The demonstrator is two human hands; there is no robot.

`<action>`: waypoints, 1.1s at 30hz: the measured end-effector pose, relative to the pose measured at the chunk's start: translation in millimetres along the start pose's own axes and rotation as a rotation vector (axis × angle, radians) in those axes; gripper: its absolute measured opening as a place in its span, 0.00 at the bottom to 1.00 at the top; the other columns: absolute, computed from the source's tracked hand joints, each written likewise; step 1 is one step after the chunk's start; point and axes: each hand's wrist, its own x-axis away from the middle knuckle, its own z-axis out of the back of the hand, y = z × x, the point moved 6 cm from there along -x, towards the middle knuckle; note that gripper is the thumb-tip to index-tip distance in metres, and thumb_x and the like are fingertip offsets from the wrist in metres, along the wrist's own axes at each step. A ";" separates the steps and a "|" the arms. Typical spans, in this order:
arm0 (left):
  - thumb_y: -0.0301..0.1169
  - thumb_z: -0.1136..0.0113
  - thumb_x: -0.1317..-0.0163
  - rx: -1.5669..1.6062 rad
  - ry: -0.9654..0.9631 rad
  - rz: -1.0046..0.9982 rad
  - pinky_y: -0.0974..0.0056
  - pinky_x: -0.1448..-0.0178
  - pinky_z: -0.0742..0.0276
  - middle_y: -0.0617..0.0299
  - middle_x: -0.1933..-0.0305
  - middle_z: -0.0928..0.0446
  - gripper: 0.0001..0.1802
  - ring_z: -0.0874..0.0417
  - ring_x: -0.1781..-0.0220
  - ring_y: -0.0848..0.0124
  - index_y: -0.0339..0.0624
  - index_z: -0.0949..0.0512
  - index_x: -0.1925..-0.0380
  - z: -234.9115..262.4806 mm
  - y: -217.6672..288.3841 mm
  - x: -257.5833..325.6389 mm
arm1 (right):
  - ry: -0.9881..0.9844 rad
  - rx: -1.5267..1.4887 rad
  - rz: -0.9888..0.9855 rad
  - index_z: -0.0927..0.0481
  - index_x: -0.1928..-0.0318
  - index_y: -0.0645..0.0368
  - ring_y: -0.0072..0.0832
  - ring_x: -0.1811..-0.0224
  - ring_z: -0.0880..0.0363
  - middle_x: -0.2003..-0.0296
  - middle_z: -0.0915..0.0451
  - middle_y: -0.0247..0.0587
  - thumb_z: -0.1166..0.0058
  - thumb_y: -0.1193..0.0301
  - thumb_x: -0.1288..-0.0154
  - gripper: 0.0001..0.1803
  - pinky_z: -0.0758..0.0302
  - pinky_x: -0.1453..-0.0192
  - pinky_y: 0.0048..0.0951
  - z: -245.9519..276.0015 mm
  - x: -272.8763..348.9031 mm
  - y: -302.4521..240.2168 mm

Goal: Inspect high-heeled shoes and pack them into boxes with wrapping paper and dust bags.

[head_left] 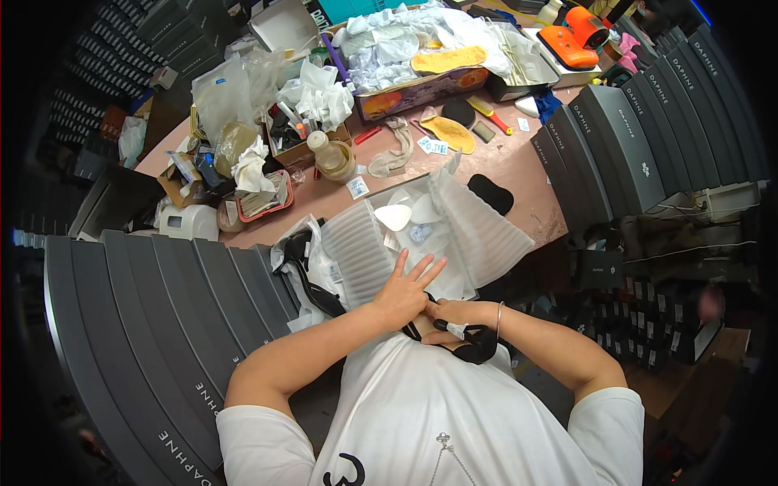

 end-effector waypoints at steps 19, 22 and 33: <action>0.36 0.42 0.51 -0.110 -0.173 -0.074 0.32 0.29 0.64 0.62 0.59 0.25 0.09 0.35 0.37 0.59 0.49 0.15 0.74 -10.5 6.8 -29.6 | 0.216 -0.054 0.163 0.28 0.46 0.63 0.50 0.50 0.25 0.50 0.27 0.61 0.47 0.53 0.39 0.30 0.28 0.44 0.38 -7.7 -4.0 6.6; 0.36 0.41 0.53 -0.118 -0.061 -0.014 0.32 0.28 0.64 0.61 0.60 0.26 0.09 0.35 0.38 0.59 0.49 0.15 0.75 -0.6 9.3 -19.3 | 0.327 -0.082 0.089 0.29 0.48 0.66 0.57 0.51 0.26 0.51 0.29 0.71 0.46 0.54 0.39 0.29 0.28 0.45 0.43 1.2 6.4 2.4; 0.33 0.43 0.48 0.190 -0.082 0.220 0.44 0.35 0.40 0.56 0.56 0.27 0.10 0.28 0.45 0.59 0.41 0.17 0.69 -6.5 7.0 -1.3 | 0.252 -0.050 -0.047 0.43 0.40 0.67 0.59 0.54 0.24 0.53 0.28 0.70 0.46 0.44 0.41 0.44 0.27 0.48 0.43 -0.9 4.0 13.5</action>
